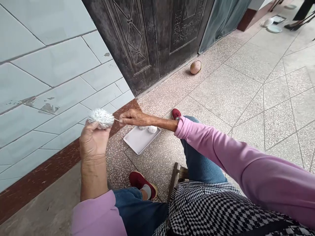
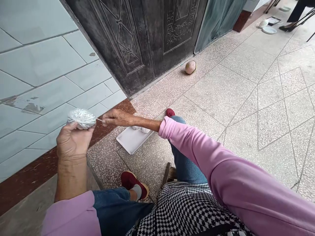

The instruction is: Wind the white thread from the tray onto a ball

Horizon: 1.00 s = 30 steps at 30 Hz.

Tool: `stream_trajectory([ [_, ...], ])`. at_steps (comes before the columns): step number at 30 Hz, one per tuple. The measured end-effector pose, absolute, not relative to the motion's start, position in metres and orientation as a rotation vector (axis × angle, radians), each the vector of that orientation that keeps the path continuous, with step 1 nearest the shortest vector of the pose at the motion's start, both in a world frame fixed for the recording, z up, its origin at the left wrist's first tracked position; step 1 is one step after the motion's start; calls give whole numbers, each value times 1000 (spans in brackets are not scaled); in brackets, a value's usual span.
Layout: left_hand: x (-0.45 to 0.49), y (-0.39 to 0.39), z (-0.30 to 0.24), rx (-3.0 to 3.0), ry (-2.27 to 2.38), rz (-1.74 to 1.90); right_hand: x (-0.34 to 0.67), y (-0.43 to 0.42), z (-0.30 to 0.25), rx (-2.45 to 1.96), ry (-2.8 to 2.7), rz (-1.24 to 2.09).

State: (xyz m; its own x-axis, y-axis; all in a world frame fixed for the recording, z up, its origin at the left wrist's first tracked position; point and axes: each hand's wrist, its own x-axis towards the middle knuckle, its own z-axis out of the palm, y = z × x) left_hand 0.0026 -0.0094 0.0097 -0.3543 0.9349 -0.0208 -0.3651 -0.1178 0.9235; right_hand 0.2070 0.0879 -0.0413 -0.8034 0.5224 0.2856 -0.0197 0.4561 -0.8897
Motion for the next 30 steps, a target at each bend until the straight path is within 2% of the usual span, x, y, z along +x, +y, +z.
stream_trajectory([
  [6,-4,0,-13,808,1324,1721,207,55,-20,-405,-2262,1526],
  [11,6,-1,-25,991,1472,1528,214,68,-8,-491,-2078,1606],
  [19,17,-16,-7,978,1205,1211,223,104,-13,-641,-1655,1568],
  [30,30,-26,9,880,1123,1341,207,91,-18,-785,-1572,1768],
])
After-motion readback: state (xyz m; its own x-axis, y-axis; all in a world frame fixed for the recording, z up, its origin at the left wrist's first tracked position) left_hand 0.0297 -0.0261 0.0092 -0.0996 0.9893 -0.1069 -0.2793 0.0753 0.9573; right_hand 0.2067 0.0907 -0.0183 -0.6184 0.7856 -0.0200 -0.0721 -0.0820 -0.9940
